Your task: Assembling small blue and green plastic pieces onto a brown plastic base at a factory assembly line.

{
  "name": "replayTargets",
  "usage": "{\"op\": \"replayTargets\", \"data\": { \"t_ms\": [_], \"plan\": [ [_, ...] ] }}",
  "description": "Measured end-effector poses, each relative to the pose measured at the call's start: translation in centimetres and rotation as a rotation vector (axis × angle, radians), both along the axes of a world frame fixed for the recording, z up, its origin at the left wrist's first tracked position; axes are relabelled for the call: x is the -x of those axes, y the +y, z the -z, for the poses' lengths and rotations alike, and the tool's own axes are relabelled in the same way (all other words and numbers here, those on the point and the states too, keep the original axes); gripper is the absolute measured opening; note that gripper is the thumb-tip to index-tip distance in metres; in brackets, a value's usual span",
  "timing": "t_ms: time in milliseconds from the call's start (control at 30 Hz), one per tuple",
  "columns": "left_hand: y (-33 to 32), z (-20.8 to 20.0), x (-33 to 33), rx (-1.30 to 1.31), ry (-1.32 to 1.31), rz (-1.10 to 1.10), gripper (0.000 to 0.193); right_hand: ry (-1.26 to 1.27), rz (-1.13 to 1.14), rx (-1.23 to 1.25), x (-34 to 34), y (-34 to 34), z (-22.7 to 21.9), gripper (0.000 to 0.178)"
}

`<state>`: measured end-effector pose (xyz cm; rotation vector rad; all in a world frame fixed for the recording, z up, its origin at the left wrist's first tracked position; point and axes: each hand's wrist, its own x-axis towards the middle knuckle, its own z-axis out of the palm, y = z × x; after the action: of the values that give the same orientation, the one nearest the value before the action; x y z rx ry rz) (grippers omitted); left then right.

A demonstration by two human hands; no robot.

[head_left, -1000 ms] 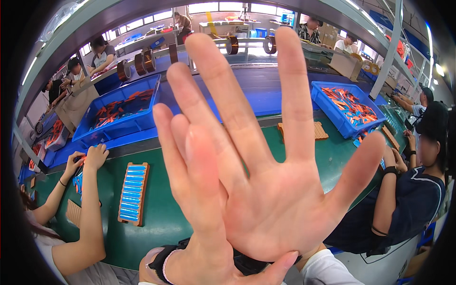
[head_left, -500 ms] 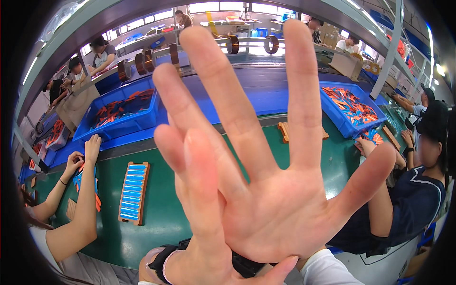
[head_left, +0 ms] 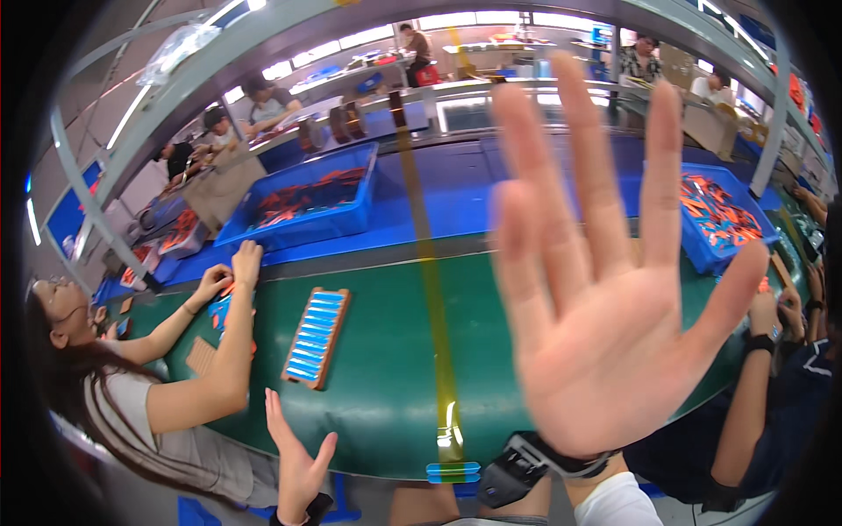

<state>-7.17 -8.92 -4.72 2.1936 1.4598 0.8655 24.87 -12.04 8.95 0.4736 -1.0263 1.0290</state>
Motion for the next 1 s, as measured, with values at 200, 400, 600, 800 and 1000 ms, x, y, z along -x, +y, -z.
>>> {"op": "replayTargets", "data": {
  "t_ms": [200, 400, 600, 800, 1000],
  "plan": [
    [3.4, 4.5, 2.7, 0.035, 0.178, -0.253, 0.101, -0.083, 0.076, -0.305, 2.0, 2.0, 0.3, 0.051],
    [7.4, 5.2, 1.4, 0.116, 0.134, -0.361, 0.111, -1.271, 0.661, 0.531, 5.0, -0.7, 3.1, 0.022],
    [9.6, 6.7, 2.1, -0.091, -0.015, -0.309, 0.102, -1.921, 0.951, 0.583, 4.7, -4.0, 11.8, 0.034],
    [6.9, 5.2, 0.2, -0.139, 0.044, -0.233, 0.104, -2.106, 1.043, 0.486, 7.7, -6.1, 14.2, 0.040],
    [1.3, 3.4, -1.2, -0.075, 0.060, -0.095, 0.104, -1.792, 0.546, 0.894, 8.1, -6.1, 13.6, 0.027]
  ]
}}
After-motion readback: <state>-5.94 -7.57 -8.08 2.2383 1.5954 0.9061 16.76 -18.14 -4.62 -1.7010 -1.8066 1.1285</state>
